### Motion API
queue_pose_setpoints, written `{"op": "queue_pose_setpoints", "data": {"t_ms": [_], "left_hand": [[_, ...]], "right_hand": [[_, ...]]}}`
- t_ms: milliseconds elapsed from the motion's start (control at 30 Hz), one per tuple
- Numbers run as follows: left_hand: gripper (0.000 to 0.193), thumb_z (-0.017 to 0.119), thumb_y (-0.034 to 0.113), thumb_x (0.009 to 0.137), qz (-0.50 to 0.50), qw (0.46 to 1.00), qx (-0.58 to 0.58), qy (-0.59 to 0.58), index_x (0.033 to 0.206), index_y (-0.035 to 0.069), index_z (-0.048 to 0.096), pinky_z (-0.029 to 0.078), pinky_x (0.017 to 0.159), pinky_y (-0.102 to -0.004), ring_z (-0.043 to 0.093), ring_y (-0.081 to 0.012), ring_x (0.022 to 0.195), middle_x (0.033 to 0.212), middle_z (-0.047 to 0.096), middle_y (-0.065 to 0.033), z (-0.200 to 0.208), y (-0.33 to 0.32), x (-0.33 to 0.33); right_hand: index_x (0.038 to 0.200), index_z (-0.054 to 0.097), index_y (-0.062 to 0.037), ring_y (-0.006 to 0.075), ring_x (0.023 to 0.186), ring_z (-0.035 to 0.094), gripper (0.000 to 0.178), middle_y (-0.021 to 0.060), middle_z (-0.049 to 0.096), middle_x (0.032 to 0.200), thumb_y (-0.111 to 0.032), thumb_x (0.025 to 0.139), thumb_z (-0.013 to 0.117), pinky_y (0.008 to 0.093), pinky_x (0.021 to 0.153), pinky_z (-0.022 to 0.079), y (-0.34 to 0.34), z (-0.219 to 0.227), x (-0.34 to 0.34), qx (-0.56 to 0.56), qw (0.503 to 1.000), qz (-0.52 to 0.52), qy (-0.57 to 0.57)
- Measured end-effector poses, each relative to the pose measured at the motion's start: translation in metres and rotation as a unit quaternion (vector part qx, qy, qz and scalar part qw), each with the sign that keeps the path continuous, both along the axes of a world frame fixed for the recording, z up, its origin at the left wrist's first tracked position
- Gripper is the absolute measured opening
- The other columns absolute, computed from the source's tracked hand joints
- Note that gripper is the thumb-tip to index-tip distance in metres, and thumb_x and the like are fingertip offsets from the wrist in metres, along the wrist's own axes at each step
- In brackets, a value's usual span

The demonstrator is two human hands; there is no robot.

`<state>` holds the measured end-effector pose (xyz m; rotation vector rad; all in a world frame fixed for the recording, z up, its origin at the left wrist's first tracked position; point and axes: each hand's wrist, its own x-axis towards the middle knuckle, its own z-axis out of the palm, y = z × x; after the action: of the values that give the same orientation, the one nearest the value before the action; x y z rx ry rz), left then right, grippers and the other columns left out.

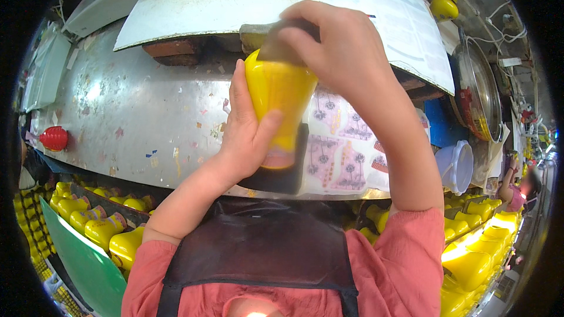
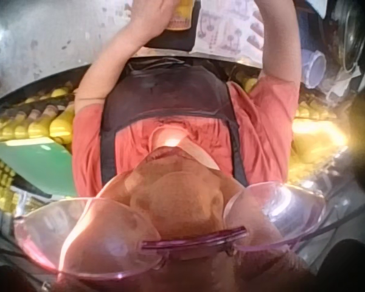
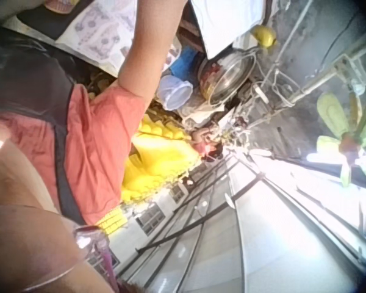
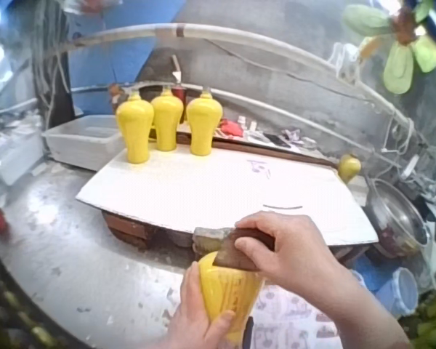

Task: The person applies a printed label to a yellow ceramic vase, smoothing it with a brown tool to remove air bubbles. They then apply a second label to the neck of the vase and smooth it similarly.

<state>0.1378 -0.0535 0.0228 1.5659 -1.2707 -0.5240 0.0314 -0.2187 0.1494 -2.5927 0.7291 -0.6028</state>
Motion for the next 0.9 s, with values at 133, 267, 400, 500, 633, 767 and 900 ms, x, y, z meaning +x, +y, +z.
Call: {"op": "queue_pose_setpoints", "data": {"t_ms": [133, 267, 400, 500, 633, 767, 900], "left_hand": [[0.102, 0.069, 0.039, 0.096, -0.006, 1.000, 0.000, -0.003, 0.163, -0.004, 0.004, 0.031, 0.122, -0.0526, 0.030, -0.0541, 0.148, 0.162, 0.021, -0.0357, -0.003, 0.002, 0.004], [0.108, 0.074, 0.038, 0.091, -0.032, 0.999, 0.002, -0.007, 0.165, 0.001, 0.005, 0.027, 0.125, -0.0497, 0.026, -0.0483, 0.153, 0.165, 0.021, -0.0302, -0.010, 0.006, 0.014], [0.108, 0.076, 0.034, 0.087, -0.087, 0.993, -0.009, 0.075, 0.167, 0.008, 0.008, 0.022, 0.127, -0.0478, 0.021, -0.0442, 0.157, 0.167, 0.021, -0.0260, -0.019, 0.006, 0.032], [0.104, 0.073, 0.024, 0.088, -0.131, 0.970, 0.011, 0.207, 0.169, 0.014, 0.008, 0.021, 0.128, -0.0467, 0.019, -0.0377, 0.158, 0.171, 0.018, -0.0215, -0.023, 0.010, 0.037], [0.103, 0.072, 0.025, 0.095, -0.153, 0.949, 0.016, 0.276, 0.170, 0.024, 0.003, 0.031, 0.123, -0.0447, 0.036, -0.0316, 0.151, 0.167, 0.029, -0.0163, -0.025, 0.011, 0.038], [0.101, 0.069, 0.009, 0.092, -0.157, 0.941, 0.000, 0.300, 0.170, 0.022, 0.006, 0.024, 0.127, -0.0419, 0.022, -0.0278, 0.159, 0.173, 0.021, -0.0144, -0.026, 0.010, 0.037], [0.096, 0.065, 0.005, 0.095, -0.156, 0.930, 0.003, 0.332, 0.171, 0.022, 0.009, 0.028, 0.126, -0.0397, 0.029, -0.0257, 0.155, 0.171, 0.028, -0.0117, -0.022, 0.014, 0.035]], "right_hand": [[0.107, 0.076, -0.0071, 0.0320, 0.085, 0.074, 0.022, 0.0148, 0.076, 0.091, -0.023, 0.093, 0.070, 0.0393, 0.078, 0.058, -0.009, 0.000, 0.012, -0.091, 0.996, 0.012, 0.016], [0.105, 0.075, -0.0086, 0.0357, 0.086, 0.073, 0.022, 0.0150, 0.075, 0.090, -0.026, 0.092, 0.069, 0.0426, 0.078, 0.058, -0.008, -0.003, 0.009, -0.146, 0.989, 0.011, -0.010], [0.107, 0.074, -0.0085, 0.0312, 0.083, 0.075, 0.019, 0.0129, 0.076, 0.093, -0.020, 0.091, 0.074, 0.0354, 0.075, 0.059, 0.003, -0.015, -0.008, -0.097, 0.989, -0.004, -0.112], [0.106, 0.072, -0.0058, 0.0246, 0.080, 0.076, 0.019, 0.0103, 0.076, 0.092, -0.007, 0.088, 0.077, 0.0308, 0.074, 0.059, 0.021, -0.036, -0.030, -0.085, 0.978, -0.034, -0.188], [0.095, 0.066, -0.0041, 0.0252, 0.081, 0.069, 0.026, 0.0100, 0.069, 0.089, 0.011, 0.077, 0.076, 0.0342, 0.073, 0.055, 0.073, -0.077, -0.065, -0.070, 0.975, -0.050, -0.203], [0.096, 0.065, -0.0102, 0.0307, 0.085, 0.070, 0.030, 0.0099, 0.073, 0.095, 0.006, 0.074, 0.078, 0.0415, 0.076, 0.056, 0.118, -0.103, -0.079, -0.111, 0.979, 0.047, -0.162], [0.100, 0.067, -0.0092, 0.0307, 0.087, 0.072, 0.031, 0.0114, 0.073, 0.093, 0.006, 0.076, 0.079, 0.0421, 0.076, 0.058, 0.127, -0.096, -0.079, 0.011, 0.969, -0.069, -0.236]]}}
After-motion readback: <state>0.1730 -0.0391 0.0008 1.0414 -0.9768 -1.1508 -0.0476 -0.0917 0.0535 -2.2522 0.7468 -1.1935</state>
